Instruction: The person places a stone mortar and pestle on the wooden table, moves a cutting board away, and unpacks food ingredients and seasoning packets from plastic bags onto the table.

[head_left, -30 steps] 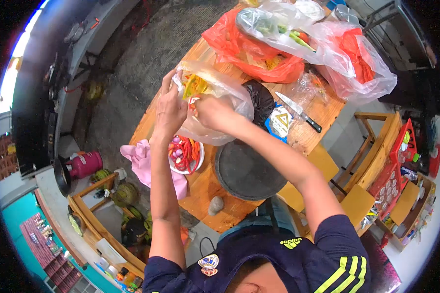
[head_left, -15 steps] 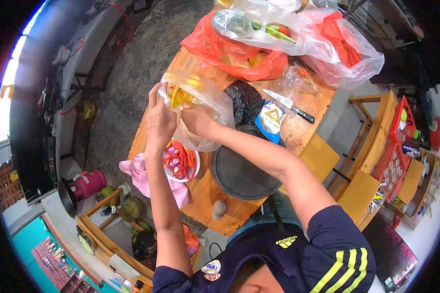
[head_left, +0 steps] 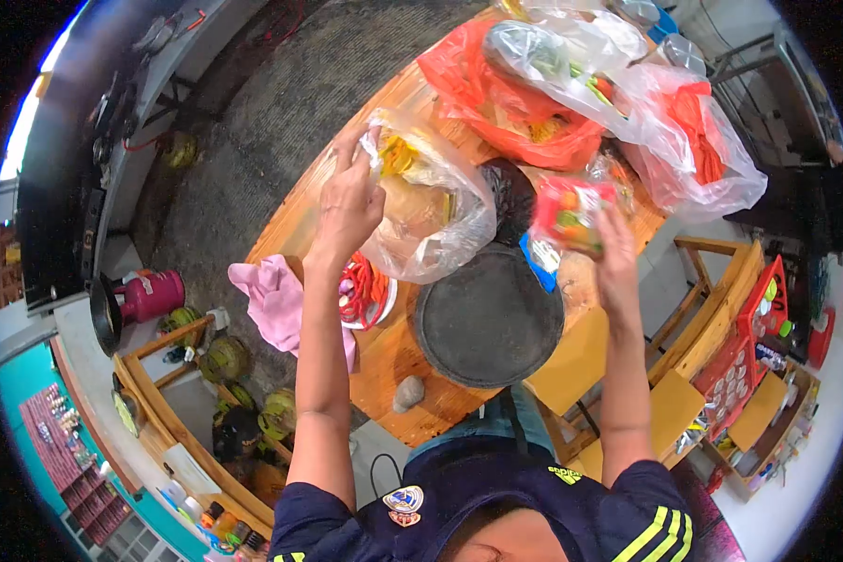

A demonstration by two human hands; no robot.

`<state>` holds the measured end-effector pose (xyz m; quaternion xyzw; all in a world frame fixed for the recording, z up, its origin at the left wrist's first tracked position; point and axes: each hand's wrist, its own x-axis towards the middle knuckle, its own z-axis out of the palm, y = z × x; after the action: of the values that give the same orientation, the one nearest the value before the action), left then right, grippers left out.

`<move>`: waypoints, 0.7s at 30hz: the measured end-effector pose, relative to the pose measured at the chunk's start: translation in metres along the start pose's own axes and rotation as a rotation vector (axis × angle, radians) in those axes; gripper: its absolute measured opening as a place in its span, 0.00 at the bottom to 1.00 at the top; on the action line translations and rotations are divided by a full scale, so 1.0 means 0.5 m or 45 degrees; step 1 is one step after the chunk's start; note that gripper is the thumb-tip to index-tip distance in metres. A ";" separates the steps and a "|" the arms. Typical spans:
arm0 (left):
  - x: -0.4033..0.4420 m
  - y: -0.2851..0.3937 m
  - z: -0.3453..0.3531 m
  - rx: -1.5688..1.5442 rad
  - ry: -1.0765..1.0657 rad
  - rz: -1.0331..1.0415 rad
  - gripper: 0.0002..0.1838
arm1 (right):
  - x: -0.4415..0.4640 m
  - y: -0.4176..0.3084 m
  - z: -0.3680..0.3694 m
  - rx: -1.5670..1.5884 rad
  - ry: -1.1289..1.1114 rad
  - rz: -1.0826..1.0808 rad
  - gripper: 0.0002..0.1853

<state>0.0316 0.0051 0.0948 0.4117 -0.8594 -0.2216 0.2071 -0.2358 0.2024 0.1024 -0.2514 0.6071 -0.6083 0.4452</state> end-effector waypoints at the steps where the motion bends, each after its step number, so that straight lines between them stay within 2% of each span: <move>1: 0.000 -0.002 0.003 0.012 0.009 0.010 0.37 | -0.010 0.010 -0.043 -0.181 0.074 0.024 0.21; 5: -0.003 0.004 0.006 0.054 0.050 0.060 0.37 | -0.058 0.106 -0.121 -0.618 0.377 0.302 0.20; 9: -0.008 0.001 0.015 -0.001 0.038 0.054 0.37 | -0.088 0.179 -0.104 -1.332 0.011 -0.184 0.20; 12: -0.005 0.005 0.015 -0.023 0.029 0.039 0.36 | -0.061 0.168 -0.080 -1.399 -0.019 -0.206 0.21; 13: -0.007 0.005 0.012 -0.019 0.029 0.034 0.35 | -0.046 0.109 -0.035 -1.318 0.062 -0.228 0.19; 16: -0.005 0.009 0.005 -0.018 0.033 0.011 0.32 | 0.020 0.072 0.036 -1.193 -0.110 -0.550 0.19; 19: -0.003 -0.001 0.009 -0.031 0.101 0.044 0.30 | 0.066 0.080 0.100 -1.556 -0.336 -0.614 0.19; 21: 0.000 -0.006 0.007 -0.043 0.090 0.054 0.30 | 0.096 0.120 0.098 -1.565 -0.341 -0.675 0.18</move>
<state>0.0313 0.0041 0.0904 0.3974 -0.8561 -0.2170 0.2490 -0.2030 0.1445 0.0401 -0.6720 0.6999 -0.2052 0.1286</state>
